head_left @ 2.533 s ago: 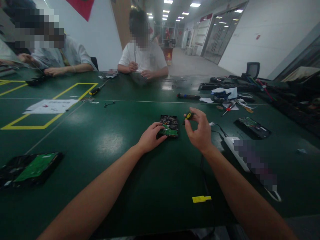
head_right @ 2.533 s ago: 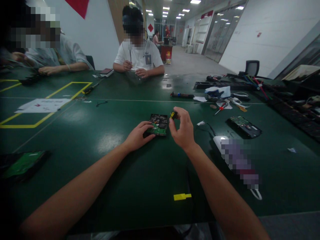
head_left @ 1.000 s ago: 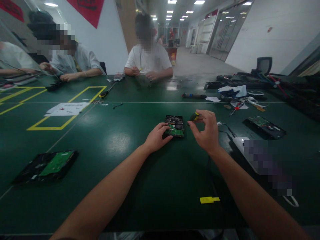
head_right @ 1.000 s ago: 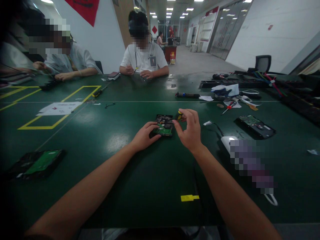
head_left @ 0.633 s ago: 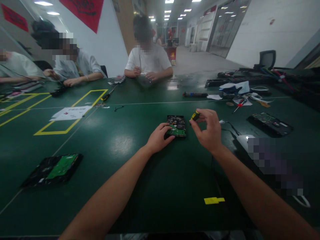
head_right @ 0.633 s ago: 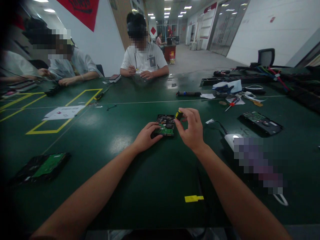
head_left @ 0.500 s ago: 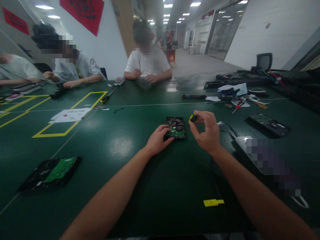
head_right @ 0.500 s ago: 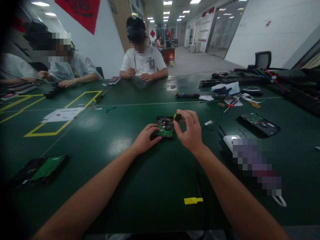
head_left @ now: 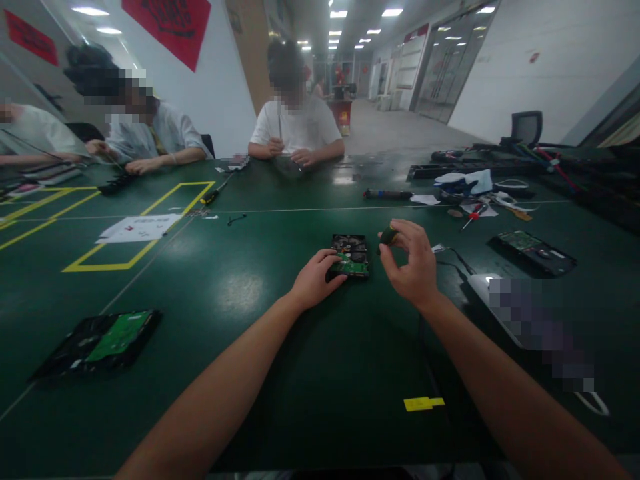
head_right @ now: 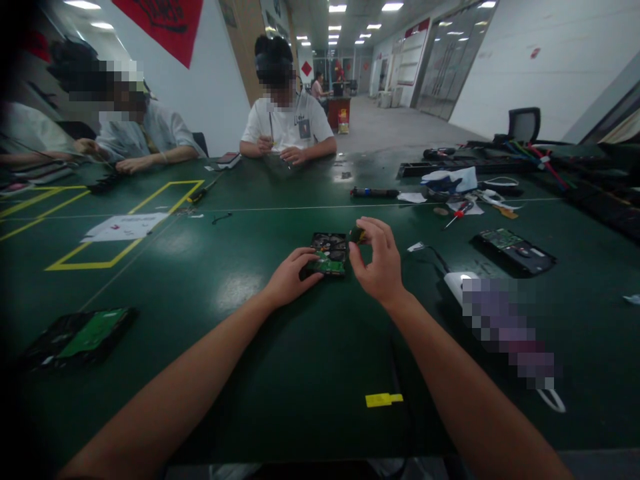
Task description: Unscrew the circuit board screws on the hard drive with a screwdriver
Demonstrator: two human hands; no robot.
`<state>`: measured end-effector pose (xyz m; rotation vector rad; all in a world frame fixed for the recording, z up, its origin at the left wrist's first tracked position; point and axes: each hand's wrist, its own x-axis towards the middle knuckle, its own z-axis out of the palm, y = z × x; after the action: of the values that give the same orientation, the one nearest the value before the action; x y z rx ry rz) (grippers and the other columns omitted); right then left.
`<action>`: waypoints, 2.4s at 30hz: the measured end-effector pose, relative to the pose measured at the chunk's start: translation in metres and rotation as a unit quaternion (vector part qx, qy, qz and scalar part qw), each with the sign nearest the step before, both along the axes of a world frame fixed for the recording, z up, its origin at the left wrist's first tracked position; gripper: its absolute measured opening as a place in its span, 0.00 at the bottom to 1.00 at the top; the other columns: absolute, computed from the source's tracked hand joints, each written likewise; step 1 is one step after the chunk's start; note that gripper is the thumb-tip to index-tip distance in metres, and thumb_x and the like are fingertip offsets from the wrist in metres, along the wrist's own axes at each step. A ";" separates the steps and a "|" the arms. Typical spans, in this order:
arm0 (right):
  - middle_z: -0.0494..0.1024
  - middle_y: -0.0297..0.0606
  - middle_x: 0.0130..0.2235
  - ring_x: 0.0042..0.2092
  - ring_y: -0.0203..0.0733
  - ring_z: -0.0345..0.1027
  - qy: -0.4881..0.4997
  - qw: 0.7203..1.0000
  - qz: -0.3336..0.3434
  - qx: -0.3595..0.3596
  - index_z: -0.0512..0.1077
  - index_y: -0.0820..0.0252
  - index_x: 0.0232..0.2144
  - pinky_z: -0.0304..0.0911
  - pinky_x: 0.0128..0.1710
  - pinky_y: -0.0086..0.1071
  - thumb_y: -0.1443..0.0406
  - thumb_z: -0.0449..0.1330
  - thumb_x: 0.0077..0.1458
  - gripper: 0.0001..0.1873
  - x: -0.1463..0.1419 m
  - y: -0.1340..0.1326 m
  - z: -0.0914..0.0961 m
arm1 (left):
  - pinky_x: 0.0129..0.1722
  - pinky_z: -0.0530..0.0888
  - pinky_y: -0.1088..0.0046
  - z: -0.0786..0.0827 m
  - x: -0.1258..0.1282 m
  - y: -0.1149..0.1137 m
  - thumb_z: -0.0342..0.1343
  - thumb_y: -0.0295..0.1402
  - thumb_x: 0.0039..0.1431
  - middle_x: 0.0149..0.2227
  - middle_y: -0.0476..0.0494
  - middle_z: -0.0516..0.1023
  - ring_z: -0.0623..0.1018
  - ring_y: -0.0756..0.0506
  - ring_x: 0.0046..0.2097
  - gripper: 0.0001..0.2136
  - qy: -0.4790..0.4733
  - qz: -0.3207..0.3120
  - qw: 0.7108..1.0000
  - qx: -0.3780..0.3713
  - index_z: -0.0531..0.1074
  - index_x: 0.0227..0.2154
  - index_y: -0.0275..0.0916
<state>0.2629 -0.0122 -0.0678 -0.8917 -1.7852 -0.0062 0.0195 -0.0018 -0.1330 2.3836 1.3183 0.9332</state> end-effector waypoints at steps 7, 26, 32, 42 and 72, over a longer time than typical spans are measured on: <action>0.68 0.44 0.52 0.47 0.49 0.70 -0.006 1.000 -0.027 0.005 0.64 0.50 0.56 0.77 0.41 0.46 0.67 0.63 0.56 0.26 0.001 0.000 0.000 | 0.59 0.71 0.55 0.001 0.000 0.000 0.60 0.40 0.60 0.59 0.38 0.68 0.72 0.38 0.59 0.20 0.003 0.002 1.000 0.002 0.71 0.53 0.41; 0.68 0.44 0.52 0.51 0.51 0.68 0.001 1.000 -0.022 0.022 0.64 0.49 0.57 0.77 0.42 0.47 0.67 0.62 0.58 0.25 0.002 0.001 -0.001 | 0.58 0.72 0.55 0.001 0.000 0.000 0.59 0.41 0.60 0.59 0.38 0.67 0.72 0.38 0.59 0.20 0.004 0.005 1.000 -0.008 0.70 0.54 0.42; 0.69 0.42 0.51 0.52 0.52 0.67 -0.018 0.999 -0.035 0.023 0.65 0.45 0.57 0.76 0.43 0.50 0.67 0.62 0.57 0.26 0.002 0.000 -0.001 | 0.59 0.71 0.55 0.001 0.000 0.000 0.60 0.41 0.60 0.59 0.38 0.68 0.71 0.38 0.59 0.20 0.001 0.004 1.000 -0.004 0.70 0.54 0.42; 0.71 0.43 0.49 0.50 0.51 0.68 -0.021 0.998 -0.040 0.040 0.66 0.50 0.56 0.75 0.42 0.47 0.68 0.63 0.57 0.26 0.001 0.000 0.000 | 0.59 0.71 0.55 0.001 0.000 0.000 0.60 0.41 0.60 0.59 0.38 0.68 0.71 0.38 0.59 0.20 0.003 0.003 1.000 -0.007 0.70 0.54 0.42; 0.67 0.44 0.56 0.52 0.51 0.70 0.015 1.000 -0.020 0.000 0.63 0.49 0.59 0.76 0.47 0.49 0.68 0.59 0.59 0.27 -0.001 0.000 -0.005 | 0.57 0.73 0.54 -0.001 0.000 0.001 0.60 0.41 0.59 0.59 0.38 0.68 0.72 0.38 0.58 0.20 -0.004 0.005 1.000 -0.006 0.71 0.53 0.43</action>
<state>0.2623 -0.0123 -0.0724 -0.9240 -1.7381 -0.0182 0.0194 -0.0011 -0.1336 2.3650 1.3310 0.9337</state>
